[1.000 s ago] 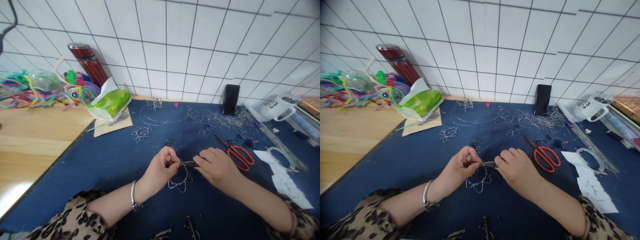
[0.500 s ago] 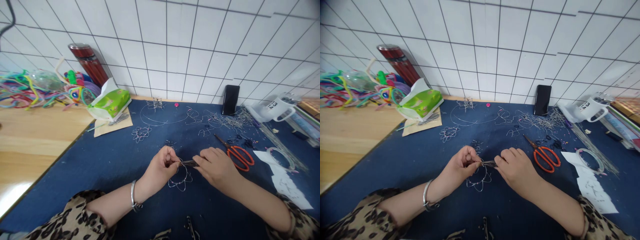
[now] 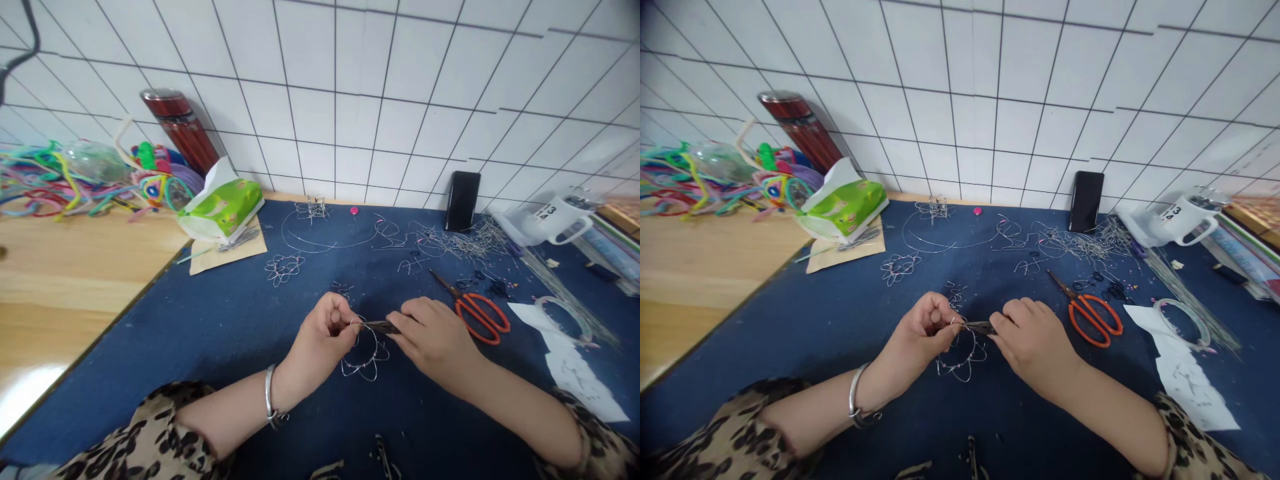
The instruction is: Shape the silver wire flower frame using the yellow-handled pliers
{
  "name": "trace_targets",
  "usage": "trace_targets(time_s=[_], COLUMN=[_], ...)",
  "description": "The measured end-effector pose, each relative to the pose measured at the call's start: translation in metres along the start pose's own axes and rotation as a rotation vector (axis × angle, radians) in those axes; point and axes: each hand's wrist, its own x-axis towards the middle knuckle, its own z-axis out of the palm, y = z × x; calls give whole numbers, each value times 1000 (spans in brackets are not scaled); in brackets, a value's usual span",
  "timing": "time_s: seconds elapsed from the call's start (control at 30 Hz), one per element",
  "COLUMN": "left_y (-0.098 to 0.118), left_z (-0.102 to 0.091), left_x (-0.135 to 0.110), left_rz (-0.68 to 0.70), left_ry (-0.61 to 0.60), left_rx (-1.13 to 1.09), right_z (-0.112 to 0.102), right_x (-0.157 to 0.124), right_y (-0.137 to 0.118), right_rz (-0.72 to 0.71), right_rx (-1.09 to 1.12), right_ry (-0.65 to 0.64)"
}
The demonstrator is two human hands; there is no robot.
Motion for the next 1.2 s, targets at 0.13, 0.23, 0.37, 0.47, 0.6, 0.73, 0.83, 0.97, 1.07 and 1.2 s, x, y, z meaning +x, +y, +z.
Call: trace_targets(time_s=[0.13, 0.23, 0.37, 0.47, 0.6, 0.73, 0.83, 0.97, 1.07, 1.2], left_y=[-1, -1, -1, -1, 0, -1, -2, -3, -3, -3], left_z=[0, -1, 0, 0, 1, 0, -1, -1, -1, -1], left_x=[0, 0, 0, 1, 1, 1, 1, 1, 1, 1], left_rz=[-9, -11, -10, -15, -14, -1, 10, 16, 13, 2], left_ry=[7, 9, 10, 11, 7, -4, -9, 1, 1, -5], left_rx=[-6, 1, 5, 13, 6, -24, -40, -45, -43, -40], right_z=[0, 0, 1, 1, 0, 0, 0, 1, 1, 0], right_x=[0, 0, -1, 0, 1, 0, 0, 0, 1, 0], right_y=[0, 0, 1, 1, 0, -1, -1, -2, -2, -1], right_rz=[-1, -10, -17, -17, -17, 5, 8, 19, 20, 11], right_rx=[2, 1, 8, 5, 2, 12, 12, 10, 14, 21], right_ry=[-26, -31, -33, -42, -41, -16, 6, 33, 36, 18])
